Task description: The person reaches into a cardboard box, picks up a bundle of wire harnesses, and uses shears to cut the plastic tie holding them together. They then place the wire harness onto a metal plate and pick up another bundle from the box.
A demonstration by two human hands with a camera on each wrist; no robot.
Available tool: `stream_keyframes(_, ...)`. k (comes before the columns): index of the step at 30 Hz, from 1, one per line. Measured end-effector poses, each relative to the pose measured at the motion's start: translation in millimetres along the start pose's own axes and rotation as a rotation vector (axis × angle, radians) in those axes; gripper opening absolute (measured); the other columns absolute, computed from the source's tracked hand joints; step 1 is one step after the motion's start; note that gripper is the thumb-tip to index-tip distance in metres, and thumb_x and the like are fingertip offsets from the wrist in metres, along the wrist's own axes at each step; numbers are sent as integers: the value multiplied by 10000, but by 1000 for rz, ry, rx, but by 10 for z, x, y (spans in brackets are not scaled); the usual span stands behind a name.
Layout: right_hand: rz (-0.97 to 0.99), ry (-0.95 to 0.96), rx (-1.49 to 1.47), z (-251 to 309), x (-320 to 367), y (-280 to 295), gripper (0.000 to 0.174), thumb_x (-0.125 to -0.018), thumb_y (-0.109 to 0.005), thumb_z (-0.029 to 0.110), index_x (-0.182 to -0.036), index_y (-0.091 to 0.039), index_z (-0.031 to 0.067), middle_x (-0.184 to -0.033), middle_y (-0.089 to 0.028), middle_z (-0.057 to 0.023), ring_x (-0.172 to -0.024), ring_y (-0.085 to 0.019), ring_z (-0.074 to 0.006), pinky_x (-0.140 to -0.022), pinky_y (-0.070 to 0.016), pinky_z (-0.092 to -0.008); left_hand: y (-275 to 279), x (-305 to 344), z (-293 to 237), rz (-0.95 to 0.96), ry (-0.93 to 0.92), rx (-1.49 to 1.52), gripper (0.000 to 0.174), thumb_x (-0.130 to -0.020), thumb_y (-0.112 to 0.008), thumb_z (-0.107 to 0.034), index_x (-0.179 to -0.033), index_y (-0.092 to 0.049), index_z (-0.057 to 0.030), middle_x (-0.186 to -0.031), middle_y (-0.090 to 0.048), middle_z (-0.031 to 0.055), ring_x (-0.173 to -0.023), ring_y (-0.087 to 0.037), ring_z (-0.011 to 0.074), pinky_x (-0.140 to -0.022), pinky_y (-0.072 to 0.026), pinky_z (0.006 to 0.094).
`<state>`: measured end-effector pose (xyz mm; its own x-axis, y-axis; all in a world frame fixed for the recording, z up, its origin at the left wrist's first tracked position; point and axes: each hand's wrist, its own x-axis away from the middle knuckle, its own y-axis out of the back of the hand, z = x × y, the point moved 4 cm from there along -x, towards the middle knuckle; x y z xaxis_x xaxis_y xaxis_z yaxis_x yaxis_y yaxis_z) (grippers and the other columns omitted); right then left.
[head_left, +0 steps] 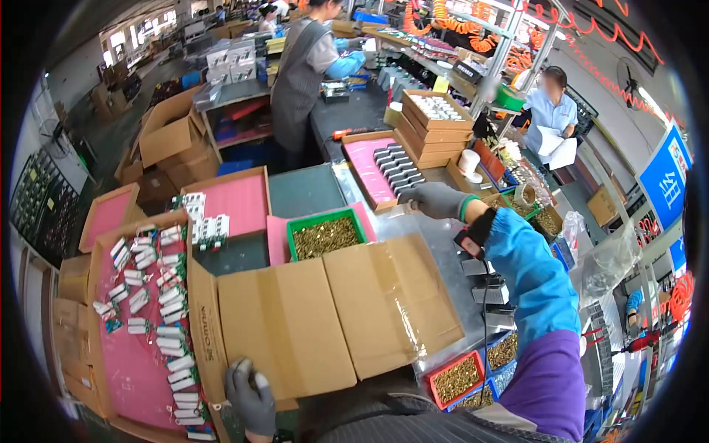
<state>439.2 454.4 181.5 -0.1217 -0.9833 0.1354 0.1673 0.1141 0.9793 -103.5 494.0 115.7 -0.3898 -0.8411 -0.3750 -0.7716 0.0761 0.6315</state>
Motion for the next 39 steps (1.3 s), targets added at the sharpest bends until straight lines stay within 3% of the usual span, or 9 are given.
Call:
stream_keyframes(3,9,-49,-124,611,161,-137,335,-914,-511,114,-1222,-642,98,-1050,-714,-189,-971,-689,-369,-848,-530,-465,-11,-7,51,29,-25,8,223,-886,-547,-14,-1095,-584,55,-1090,-581,216,-983,-584,371,-849,-502,427)
stream_keyframes(6,118,-235,-123,1126,275,-134,278,-930,-501,144,-1166,-636,82,-945,-718,-183,-882,-695,-384,-800,-536,-481,-27,15,126,28,-80,1,256,-873,-592,-94,-1096,-618,29,-1065,-623,211,-1005,-589,404,-897,-472,482)
stream_keyframes(14,-211,-148,-45,1312,343,-406,246,-886,-530,122,-1056,-694,52,-891,-714,-218,-837,-691,-412,-786,-543,-484,7,15,143,63,-153,34,246,-876,-599,-107,-1074,-625,36,-1067,-633,217,-997,-605,408,-897,-477,487)
stream_keyframes(17,-71,-230,45,1425,343,-395,252,-867,-532,99,-1040,-705,39,-902,-711,-233,-852,-691,-420,-774,-545,-493,16,20,157,84,-191,52,245,-878,-599,-107,-1076,-626,35,-1069,-635,220,-1008,-606,407,-896,-480,487)
stream_keyframes(24,-99,-306,27,1718,827,-600,221,-871,-525,101,-1000,-685,19,-850,-691,-266,-815,-683,-441,-758,-536,-521,66,27,141,98,-218,103,247,-885,-596,-94,-1094,-622,35,-1104,-625,223,-1027,-605,414,-915,-487,483)
stream_keyframes(26,-98,-290,-11,1875,1112,-612,191,-878,-524,109,-996,-648,24,-790,-672,-264,-760,-668,-454,-721,-523,-545,64,21,150,106,-223,120,248,-885,-596,-91,-1097,-621,35,-1112,-622,224,-1030,-605,415,-915,-489,481)
stream_keyframes(27,-86,-286,31,1873,1263,-726,257,-904,-522,140,-1135,-614,76,-759,-668,-219,-715,-663,-426,-669,-522,-539,64,19,140,97,-256,110,249,-886,-579,-70,-1103,-611,47,-1096,-618,222,-1016,-608,405,-885,-501,468)
stream_keyframes(29,-80,-292,-30,2085,1558,-736,193,-884,-527,102,-1054,-585,30,-730,-654,-235,-716,-656,-447,-675,-507,-557,62,18,141,98,-289,103,250,-886,-561,-49,-1109,-600,60,-1079,-613,220,-1002,-612,395,-855,-513,455)
stream_keyframes(39,64,-404,-9,2623,2485,-797,228,-879,-550,77,-1097,-574,13,-695,-624,-198,-671,-657,-397,-622,-519,-508,50,0,146,105,-312,134,253,-871,-590,-104,-1076,-629,39,-1056,-641,230,-998,-621,421,-889,-499,484)
